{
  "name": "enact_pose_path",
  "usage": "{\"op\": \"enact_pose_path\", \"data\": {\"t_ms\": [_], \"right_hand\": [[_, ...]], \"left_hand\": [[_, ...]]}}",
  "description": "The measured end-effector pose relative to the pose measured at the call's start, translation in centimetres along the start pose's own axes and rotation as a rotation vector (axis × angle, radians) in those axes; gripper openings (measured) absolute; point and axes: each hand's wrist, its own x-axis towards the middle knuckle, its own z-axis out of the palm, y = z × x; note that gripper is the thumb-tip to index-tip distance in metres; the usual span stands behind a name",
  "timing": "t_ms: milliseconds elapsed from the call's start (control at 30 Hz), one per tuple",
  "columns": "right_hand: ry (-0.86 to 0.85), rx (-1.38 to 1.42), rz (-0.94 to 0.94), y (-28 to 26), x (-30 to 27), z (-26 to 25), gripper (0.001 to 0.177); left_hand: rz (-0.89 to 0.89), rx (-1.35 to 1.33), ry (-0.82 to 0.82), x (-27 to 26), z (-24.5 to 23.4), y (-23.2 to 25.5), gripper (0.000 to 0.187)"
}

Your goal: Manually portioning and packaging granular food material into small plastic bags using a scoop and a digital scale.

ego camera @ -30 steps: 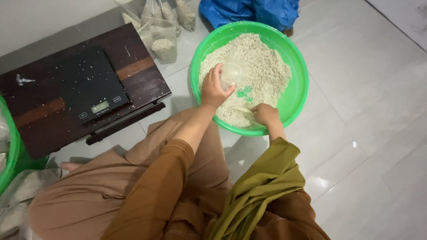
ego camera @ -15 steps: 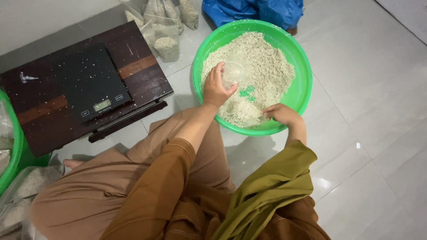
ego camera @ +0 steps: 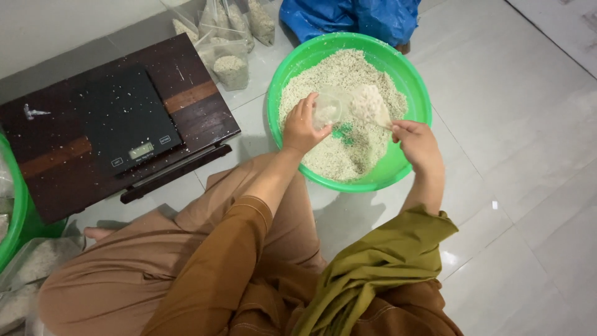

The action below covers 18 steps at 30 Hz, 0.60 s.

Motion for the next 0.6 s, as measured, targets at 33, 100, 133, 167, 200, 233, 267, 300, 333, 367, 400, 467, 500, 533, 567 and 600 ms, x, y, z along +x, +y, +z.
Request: {"op": "enact_pose_path", "data": {"t_ms": [33, 100, 133, 167, 200, 233, 267, 300, 333, 367, 400, 467, 500, 533, 567, 600], "right_hand": [[0.001, 0.001, 0.000, -0.7, -0.4, 0.7, 0.024], [0.070, -0.173, -0.040, -2.1, -1.2, 2.2, 0.029], [0.071, -0.172, -0.041, -3.4, -2.0, 2.5, 0.029], [0.085, -0.257, -0.068, -4.7, -2.8, 2.9, 0.032], [0.099, -0.344, -0.095, -6.1, -3.6, 3.2, 0.035], [0.099, -0.344, -0.096, -6.8, -4.2, 3.5, 0.035], [0.119, -0.395, -0.128, -7.5, -4.7, 3.8, 0.039], [0.139, -0.447, -0.160, -8.2, -5.3, 4.2, 0.044], [0.139, -0.447, -0.160, -8.8, -6.0, 4.2, 0.044], [0.140, -0.466, -0.173, -9.4, -6.6, 4.3, 0.044], [0.142, -0.486, -0.185, -10.0, -7.2, 4.3, 0.044], [0.137, -0.492, -0.192, -10.1, -7.4, 4.3, 0.044], [0.134, -0.497, -0.201, -10.1, -7.6, 4.3, 0.044], [0.135, -0.497, -0.201, -10.0, -7.6, 4.4, 0.044], [0.138, -0.505, -0.202, -9.9, -7.7, 4.4, 0.043], [0.141, -0.513, -0.204, -9.9, -7.8, 4.5, 0.041]], "left_hand": [[0.001, 0.000, 0.000, 0.0, 0.1, -0.1, 0.086], [0.023, 0.027, -0.015, 0.1, 0.3, -0.2, 0.087], [0.024, 0.028, -0.015, 0.1, 0.1, -0.1, 0.087], [0.020, 0.029, -0.037, 0.0, 0.0, 0.0, 0.086], [0.014, 0.030, -0.059, 0.0, -0.2, 0.1, 0.086], [0.013, 0.030, -0.058, 0.0, -0.2, 0.0, 0.086], [0.013, 0.018, -0.067, 0.1, -0.3, 0.0, 0.085], [0.013, 0.005, -0.076, 0.1, -0.3, 0.0, 0.083], [0.012, 0.005, -0.076, 0.1, -0.4, 0.2, 0.083], [0.005, -0.001, -0.080, 0.1, -0.6, 0.3, 0.084], [-0.003, -0.008, -0.084, 0.0, -0.7, 0.5, 0.085], [0.005, 0.006, -0.075, 0.0, -0.2, 0.2, 0.086], [0.013, 0.021, -0.064, 0.1, 0.0, 0.1, 0.087], [0.014, 0.020, -0.064, 0.0, 0.0, 0.0, 0.087], [0.012, 0.018, -0.074, 0.0, 0.0, 0.0, 0.086], [0.011, 0.016, -0.083, 0.0, 0.0, 0.0, 0.084]]}}
